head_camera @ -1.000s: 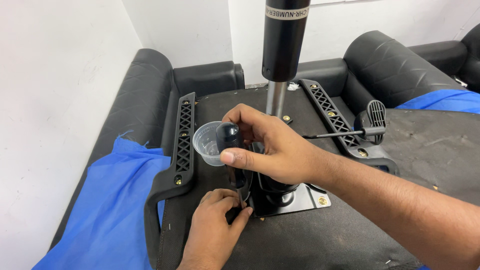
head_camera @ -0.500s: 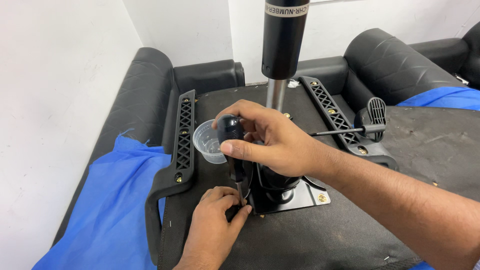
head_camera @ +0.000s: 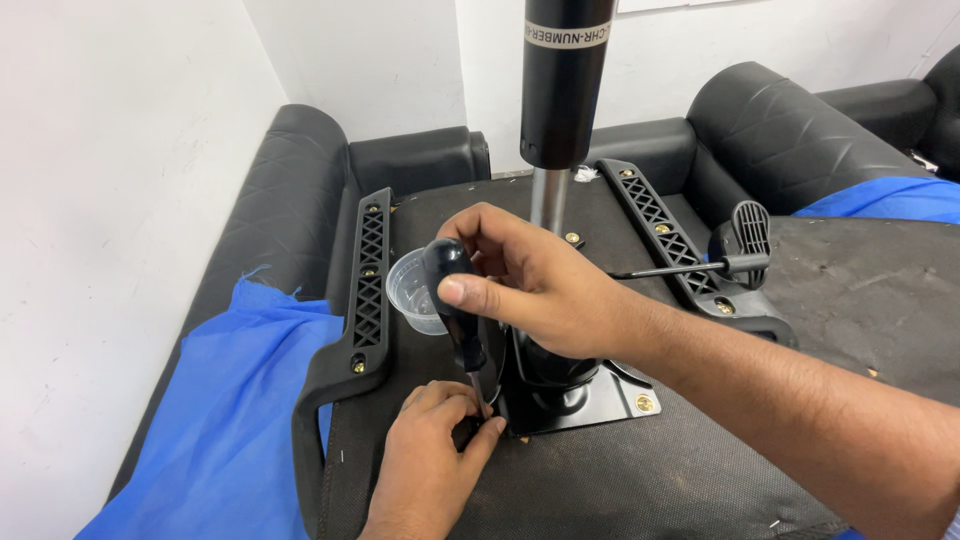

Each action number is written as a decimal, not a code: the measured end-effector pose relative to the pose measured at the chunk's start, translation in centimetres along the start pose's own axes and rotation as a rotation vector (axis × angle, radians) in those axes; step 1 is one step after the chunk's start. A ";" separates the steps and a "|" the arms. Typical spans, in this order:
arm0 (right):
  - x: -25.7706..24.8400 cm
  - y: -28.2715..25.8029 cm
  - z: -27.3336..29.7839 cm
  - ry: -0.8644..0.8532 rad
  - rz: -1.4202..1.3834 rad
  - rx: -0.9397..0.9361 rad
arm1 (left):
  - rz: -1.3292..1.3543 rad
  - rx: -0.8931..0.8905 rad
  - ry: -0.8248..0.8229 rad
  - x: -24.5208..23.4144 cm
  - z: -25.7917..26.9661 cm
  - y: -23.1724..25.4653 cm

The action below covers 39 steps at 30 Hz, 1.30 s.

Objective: The person uses a screwdriver to remove screws from a black metal bracket attached to an overturned chair base. Screws are placed into a small plastic container. The bracket is then lifted off the base, leaving the central pole exposed.

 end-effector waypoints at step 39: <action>-0.5 0.2 0.0 0.026 0.157 0.062 | -0.044 -0.130 -0.153 0.2 0.0 0.3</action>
Point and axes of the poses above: each hand's wrist, its own z-axis away from the middle knuckle, its own x-axis out of the palm, y = z × x, the point moved 6 cm from there along -z, towards the middle knuckle, and after that the axes turned 1 degree about x, right-handed, at the moved point
